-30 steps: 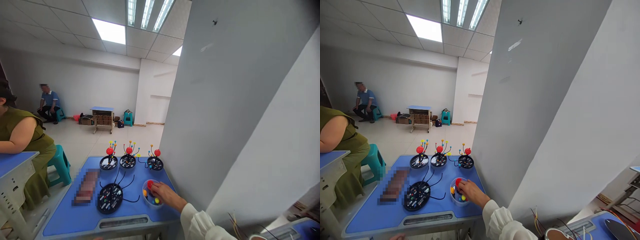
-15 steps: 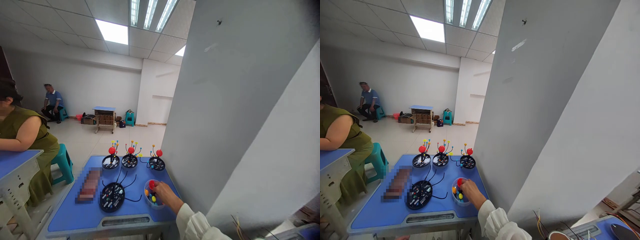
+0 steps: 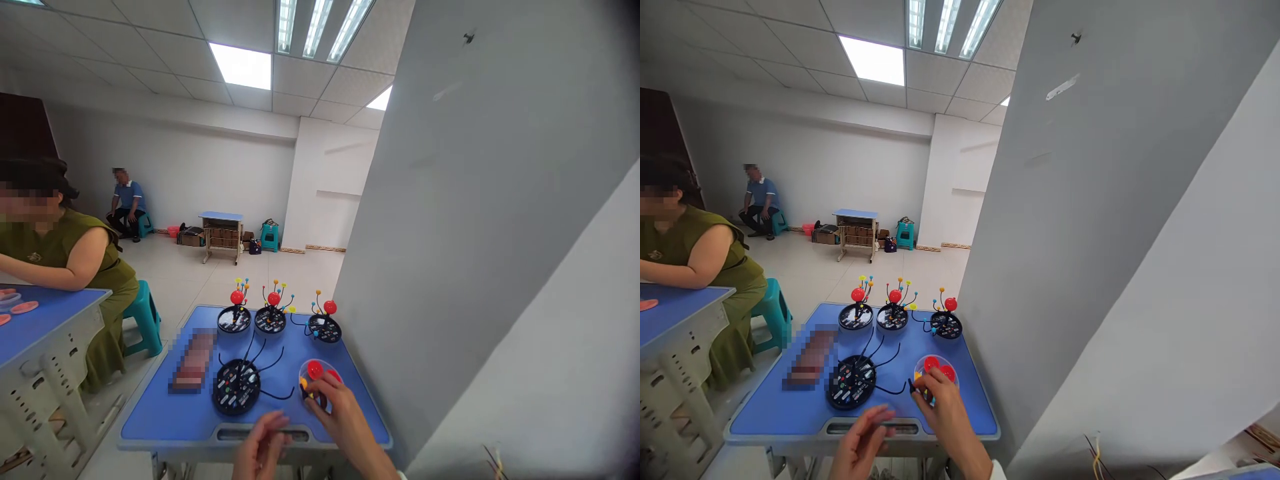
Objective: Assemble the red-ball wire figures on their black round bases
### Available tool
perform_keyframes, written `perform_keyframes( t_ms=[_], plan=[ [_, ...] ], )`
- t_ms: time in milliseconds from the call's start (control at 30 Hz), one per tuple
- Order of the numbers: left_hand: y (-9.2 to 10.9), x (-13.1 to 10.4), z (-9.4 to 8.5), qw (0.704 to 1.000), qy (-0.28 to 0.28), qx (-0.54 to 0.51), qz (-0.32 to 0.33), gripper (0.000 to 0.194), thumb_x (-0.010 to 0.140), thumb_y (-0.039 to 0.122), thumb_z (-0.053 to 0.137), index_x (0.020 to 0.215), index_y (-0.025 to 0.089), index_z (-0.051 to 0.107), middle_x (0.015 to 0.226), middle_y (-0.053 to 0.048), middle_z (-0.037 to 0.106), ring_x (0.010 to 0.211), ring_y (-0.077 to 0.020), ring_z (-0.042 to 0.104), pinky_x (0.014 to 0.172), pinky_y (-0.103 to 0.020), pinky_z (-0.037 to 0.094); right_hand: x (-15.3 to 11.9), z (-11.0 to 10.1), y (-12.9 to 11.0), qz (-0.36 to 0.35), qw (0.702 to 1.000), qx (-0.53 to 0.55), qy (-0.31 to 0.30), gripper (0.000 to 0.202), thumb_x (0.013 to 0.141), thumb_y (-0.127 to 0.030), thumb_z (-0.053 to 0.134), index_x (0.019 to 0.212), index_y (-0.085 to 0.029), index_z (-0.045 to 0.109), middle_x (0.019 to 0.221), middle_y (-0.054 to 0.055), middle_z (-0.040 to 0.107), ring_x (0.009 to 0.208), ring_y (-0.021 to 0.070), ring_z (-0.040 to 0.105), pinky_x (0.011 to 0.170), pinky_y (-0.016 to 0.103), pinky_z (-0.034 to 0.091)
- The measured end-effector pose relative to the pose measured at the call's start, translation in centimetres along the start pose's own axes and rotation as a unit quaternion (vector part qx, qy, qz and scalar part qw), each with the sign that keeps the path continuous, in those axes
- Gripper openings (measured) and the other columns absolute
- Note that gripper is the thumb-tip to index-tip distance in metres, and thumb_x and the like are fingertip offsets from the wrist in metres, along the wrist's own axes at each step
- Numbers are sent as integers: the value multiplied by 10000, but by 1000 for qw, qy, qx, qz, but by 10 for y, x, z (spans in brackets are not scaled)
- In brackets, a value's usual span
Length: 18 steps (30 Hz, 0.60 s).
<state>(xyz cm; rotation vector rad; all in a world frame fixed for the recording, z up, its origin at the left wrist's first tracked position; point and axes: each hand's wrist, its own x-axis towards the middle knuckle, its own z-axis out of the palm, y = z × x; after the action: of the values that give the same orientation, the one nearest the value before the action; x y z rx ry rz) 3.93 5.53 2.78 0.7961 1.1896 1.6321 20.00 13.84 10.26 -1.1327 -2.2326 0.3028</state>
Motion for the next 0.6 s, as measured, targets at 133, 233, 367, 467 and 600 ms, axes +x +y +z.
perform_keyframes(
  t_ms=[133,233,367,467,600],
  plan=[
    [12,5,13,994,-66,-85,-6,482,594,546,858,978,264,788,980,-106,810,906,-263,752,823,-341,599,-27,16,-36,17,991,133,16,151,872,-259,561,882,-257,711,799,31,654,623,177,632,602,278,514],
    [8,8,3,990,-109,-84,-41,413,571,547,869,813,217,811,826,-97,814,802,-266,752,764,-365,613,-39,26,-46,55,975,216,6,129,851,-291,607,847,-247,727,786,40,667,678,198,641,646,294,528],
    [6,7,-22,991,-54,-95,-82,444,556,598,852,774,214,804,834,-89,815,742,-257,751,732,-369,615,-46,32,-46,141,909,392,2,255,861,-451,625,970,-251,740,872,58,734,802,230,684,757,333,549],
    [12,1,-33,993,-37,-73,-84,492,580,616,832,850,206,795,818,-75,803,689,-211,719,695,-309,587,-47,32,-46,208,859,468,-1,385,825,-567,652,954,-219,754,761,46,728,723,218,681,731,333,542],
    [20,-15,-32,999,-1,-35,-34,535,681,651,748,979,207,723,594,30,646,504,-108,534,499,-213,450,-47,30,-48,245,823,511,-6,454,747,-613,724,897,-186,768,741,46,731,628,180,666,619,282,500]
  ],
)
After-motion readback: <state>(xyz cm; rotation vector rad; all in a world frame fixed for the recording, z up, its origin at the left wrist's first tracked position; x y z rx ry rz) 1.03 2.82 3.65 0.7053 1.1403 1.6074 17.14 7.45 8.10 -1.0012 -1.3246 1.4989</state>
